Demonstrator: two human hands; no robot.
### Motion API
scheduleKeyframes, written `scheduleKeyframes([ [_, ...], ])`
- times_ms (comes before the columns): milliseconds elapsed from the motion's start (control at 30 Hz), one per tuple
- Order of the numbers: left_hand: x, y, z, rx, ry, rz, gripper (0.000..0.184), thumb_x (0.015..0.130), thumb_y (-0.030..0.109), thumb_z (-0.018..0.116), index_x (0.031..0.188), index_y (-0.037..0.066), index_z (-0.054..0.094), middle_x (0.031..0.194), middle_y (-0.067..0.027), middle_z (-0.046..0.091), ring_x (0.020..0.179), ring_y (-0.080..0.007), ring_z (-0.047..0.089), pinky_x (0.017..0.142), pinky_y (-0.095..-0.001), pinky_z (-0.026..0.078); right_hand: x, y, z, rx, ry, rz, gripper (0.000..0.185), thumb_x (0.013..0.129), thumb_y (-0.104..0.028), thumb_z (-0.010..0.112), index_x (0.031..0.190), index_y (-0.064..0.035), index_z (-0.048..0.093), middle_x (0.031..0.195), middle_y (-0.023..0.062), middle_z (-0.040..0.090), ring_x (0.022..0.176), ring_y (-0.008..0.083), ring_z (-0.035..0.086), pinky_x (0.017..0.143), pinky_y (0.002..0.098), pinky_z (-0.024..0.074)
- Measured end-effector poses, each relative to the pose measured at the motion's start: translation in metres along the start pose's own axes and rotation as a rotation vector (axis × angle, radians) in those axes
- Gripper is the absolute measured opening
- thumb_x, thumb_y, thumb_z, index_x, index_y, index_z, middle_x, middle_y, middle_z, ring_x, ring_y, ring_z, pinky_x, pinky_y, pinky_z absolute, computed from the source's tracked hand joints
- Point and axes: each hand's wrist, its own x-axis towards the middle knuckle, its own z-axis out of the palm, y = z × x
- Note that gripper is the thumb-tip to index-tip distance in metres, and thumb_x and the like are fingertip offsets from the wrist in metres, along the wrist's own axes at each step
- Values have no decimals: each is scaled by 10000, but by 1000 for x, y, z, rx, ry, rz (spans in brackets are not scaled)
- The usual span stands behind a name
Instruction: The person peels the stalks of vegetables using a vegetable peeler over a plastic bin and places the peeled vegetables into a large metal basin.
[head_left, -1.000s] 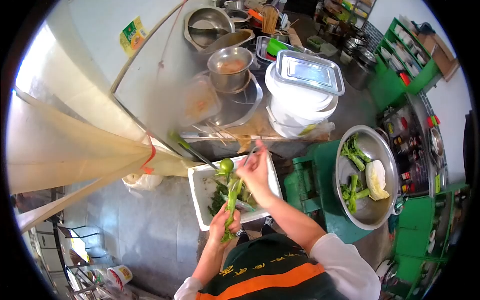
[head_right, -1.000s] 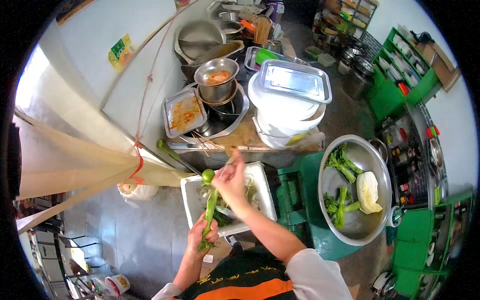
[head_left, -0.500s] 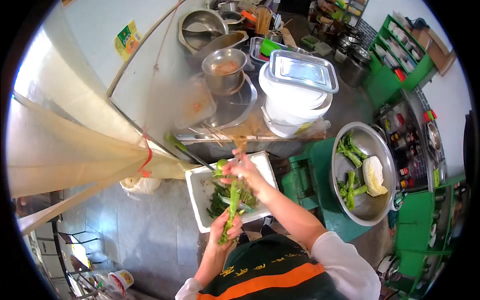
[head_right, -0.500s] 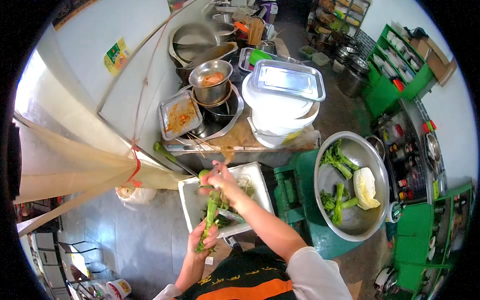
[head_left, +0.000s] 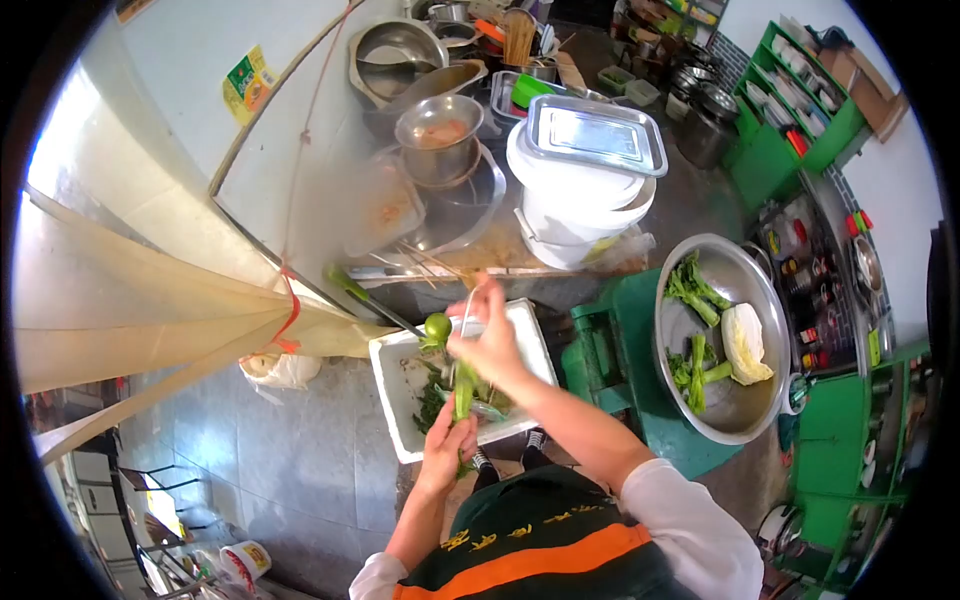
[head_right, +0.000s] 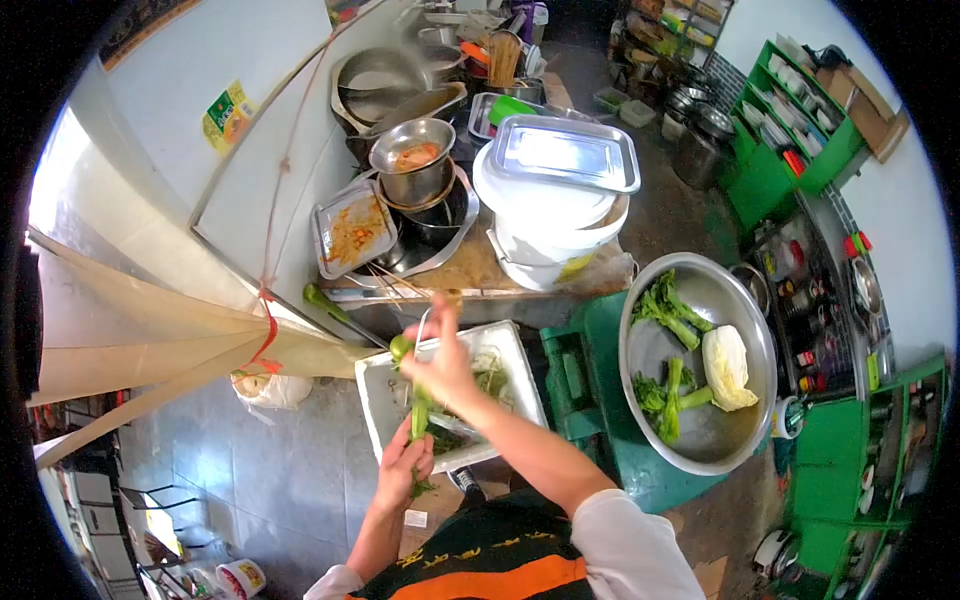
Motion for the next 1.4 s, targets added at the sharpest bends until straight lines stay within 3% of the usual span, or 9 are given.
scheduleKeyframes([
  [167,-5,-1,-4,95,-48,23,528,821,31,392,1313,88,209,722,-1,391,510,-48,306,426,-166,263,20,18,-17,213,190,216,792,607,-7,617,1256,-77,169,905,123,564,804,179,559,776,311,439],
  [367,-2,-13,-2,76,-12,-32,516,827,46,410,1305,66,218,674,22,369,511,-38,300,420,-161,244,-35,-11,8,37,-135,50,785,619,-25,603,1265,-56,157,928,104,573,880,183,543,892,339,364],
  [567,-16,-7,4,175,49,73,501,830,44,402,1301,66,231,665,23,374,500,-26,293,416,-149,234,33,18,-20,36,296,207,782,604,-22,604,1252,-66,170,841,111,564,803,184,541,771,306,426],
  [767,-7,-8,4,-53,92,-43,482,823,45,391,1287,79,263,709,-23,424,486,-58,314,407,-181,259,-26,0,-2,453,-48,302,815,630,12,613,1274,-79,124,963,105,532,835,168,531,810,312,415],
  [833,-7,-5,8,-166,114,-106,473,822,48,375,1282,78,271,709,-40,428,488,-68,320,403,-187,255,-42,-8,5,212,-169,162,821,634,-18,625,1281,-71,124,920,89,556,844,168,530,867,322,378],
  [1033,-15,-5,3,-127,-1,-95,482,829,57,357,1296,64,240,711,-31,405,502,-74,321,409,-175,251,17,35,-15,141,298,250,778,605,-5,615,1243,-24,170,903,119,545,750,158,546,749,267,436],
  [1167,-9,-5,9,-165,80,-64,398,828,88,372,1221,37,333,677,-47,420,466,-69,306,386,-188,237,-10,25,-8,450,75,309,786,626,-15,613,1255,-38,142,939,124,539,798,159,534,792,303,422],
  [1300,-3,-9,5,-169,95,-108,289,834,97,370,1116,35,392,680,-58,430,463,-71,316,380,-192,236,-39,18,10,233,-120,225,789,636,-69,632,1253,-38,142,917,114,558,813,164,550,800,305,406],
  [1400,-3,-8,-1,-252,81,-84,262,834,99,363,1087,39,396,663,-50,415,460,-68,317,368,-180,231,-9,40,1,173,81,227,803,627,-63,630,1258,-31,135,897,99,567,772,159,554,771,284,410],
])
